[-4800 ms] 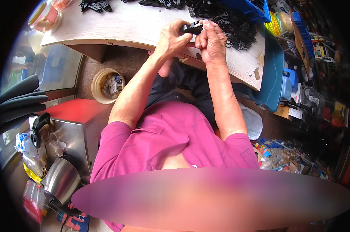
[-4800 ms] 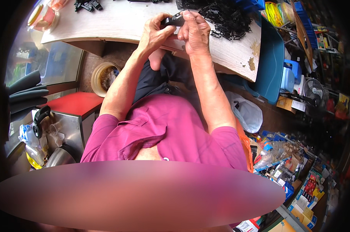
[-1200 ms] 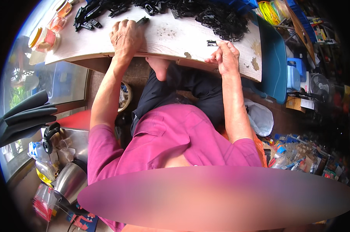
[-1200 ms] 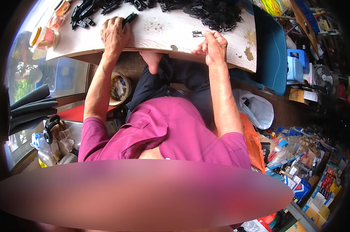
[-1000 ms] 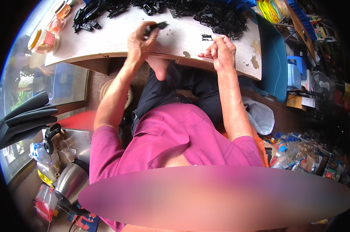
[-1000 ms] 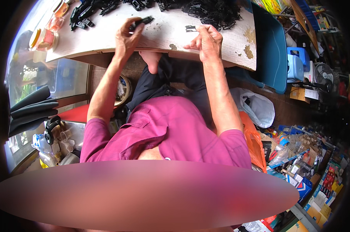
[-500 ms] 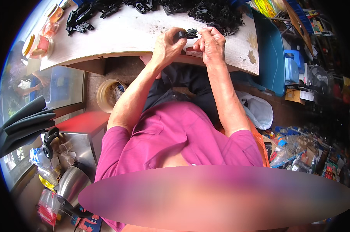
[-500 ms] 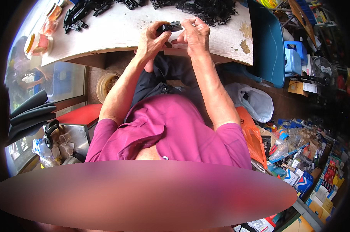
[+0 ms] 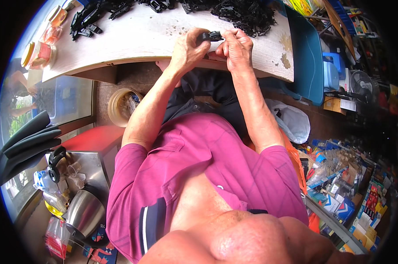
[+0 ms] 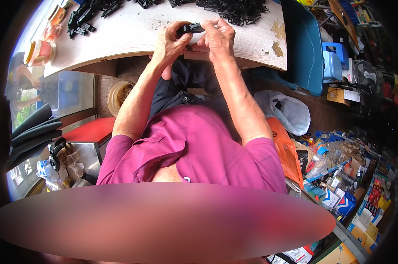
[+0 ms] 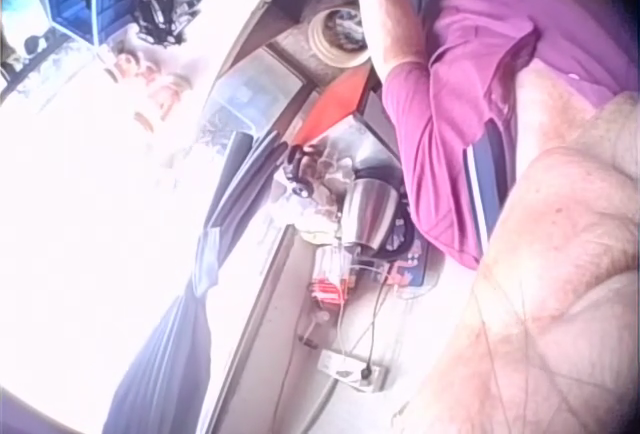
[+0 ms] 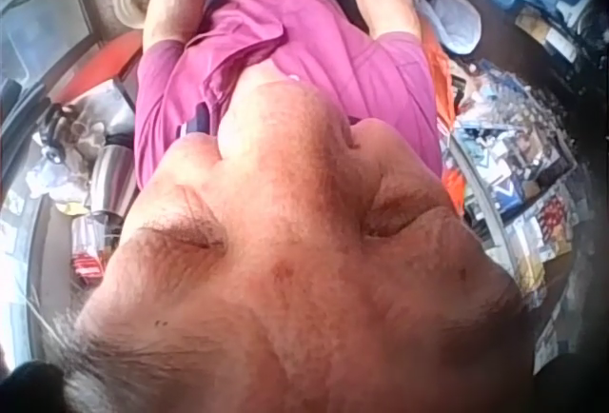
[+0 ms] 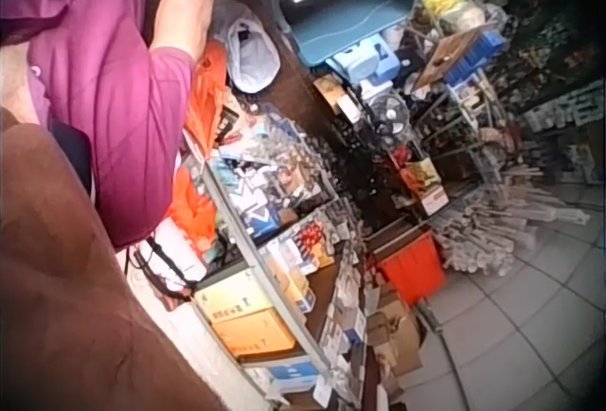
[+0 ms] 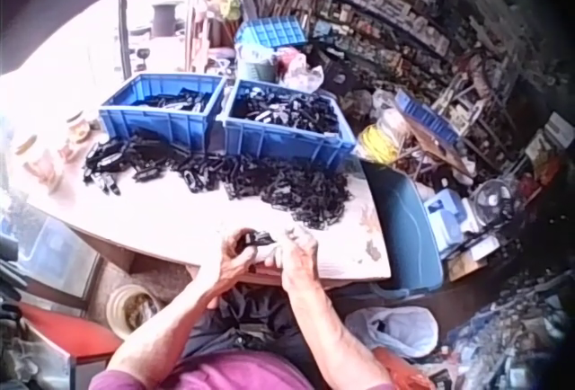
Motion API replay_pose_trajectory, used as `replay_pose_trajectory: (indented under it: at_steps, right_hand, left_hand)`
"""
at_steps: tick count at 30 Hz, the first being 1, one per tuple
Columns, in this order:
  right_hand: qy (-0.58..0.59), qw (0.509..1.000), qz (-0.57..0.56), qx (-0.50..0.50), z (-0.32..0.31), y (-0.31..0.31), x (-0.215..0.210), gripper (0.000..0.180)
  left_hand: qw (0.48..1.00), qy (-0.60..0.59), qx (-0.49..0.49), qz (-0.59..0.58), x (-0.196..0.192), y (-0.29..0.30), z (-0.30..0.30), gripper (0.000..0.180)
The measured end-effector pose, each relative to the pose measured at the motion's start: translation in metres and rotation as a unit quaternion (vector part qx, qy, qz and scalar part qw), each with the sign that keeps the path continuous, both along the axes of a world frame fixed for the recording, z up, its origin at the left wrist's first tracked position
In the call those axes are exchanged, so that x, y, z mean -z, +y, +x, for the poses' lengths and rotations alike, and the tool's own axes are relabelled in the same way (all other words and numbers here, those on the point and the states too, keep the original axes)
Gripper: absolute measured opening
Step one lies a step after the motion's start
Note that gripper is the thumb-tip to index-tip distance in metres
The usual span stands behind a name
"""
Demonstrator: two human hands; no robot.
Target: The person assembles plastic components by picking up small plastic pieces from the desk and attaching them onto plastic parts by hand.
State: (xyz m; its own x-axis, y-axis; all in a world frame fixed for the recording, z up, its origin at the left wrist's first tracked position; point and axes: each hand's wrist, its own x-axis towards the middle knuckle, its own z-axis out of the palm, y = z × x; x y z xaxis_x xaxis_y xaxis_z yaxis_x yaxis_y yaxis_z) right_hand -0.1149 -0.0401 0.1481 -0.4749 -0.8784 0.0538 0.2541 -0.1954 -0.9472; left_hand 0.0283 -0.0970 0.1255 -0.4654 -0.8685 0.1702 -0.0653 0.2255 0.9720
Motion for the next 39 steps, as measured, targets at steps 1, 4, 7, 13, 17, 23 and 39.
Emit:
replay_pose_trajectory:
  at_steps: [1,4,7,13,17,23,39]
  right_hand:
    - [0.000,1.000,0.000,-0.001,0.001,0.000,0.001,0.010]
    - [-0.003,1.000,0.009,-0.002,0.002,0.001,0.002,0.010]
    - [-0.010,1.000,-0.003,0.004,0.003,0.001,0.003,0.012]
    - [-0.013,0.999,0.036,0.008,0.011,-0.003,-0.001,0.013]
    - [0.042,0.997,0.062,-0.001,0.011,-0.011,0.000,0.014]
    - [0.010,0.995,0.096,-0.003,0.024,-0.031,-0.023,0.018]
    - [0.327,0.898,0.281,0.091,0.052,-0.119,-0.025,0.025]
  left_hand:
    - [1.000,0.000,-0.001,0.000,0.001,0.000,0.000,0.032]
    - [0.999,-0.015,-0.009,-0.046,0.003,-0.001,-0.001,0.034]
    - [0.998,-0.038,-0.005,-0.051,0.001,-0.002,0.000,0.037]
    - [0.999,-0.010,-0.047,-0.013,-0.022,0.006,-0.004,0.032]
    - [0.992,0.072,-0.094,0.030,-0.011,0.004,-0.003,0.022]
    - [0.972,0.155,-0.165,0.057,-0.009,-0.015,0.029,0.014]
    - [0.975,0.195,-0.083,0.071,-0.004,-0.021,0.051,0.032]
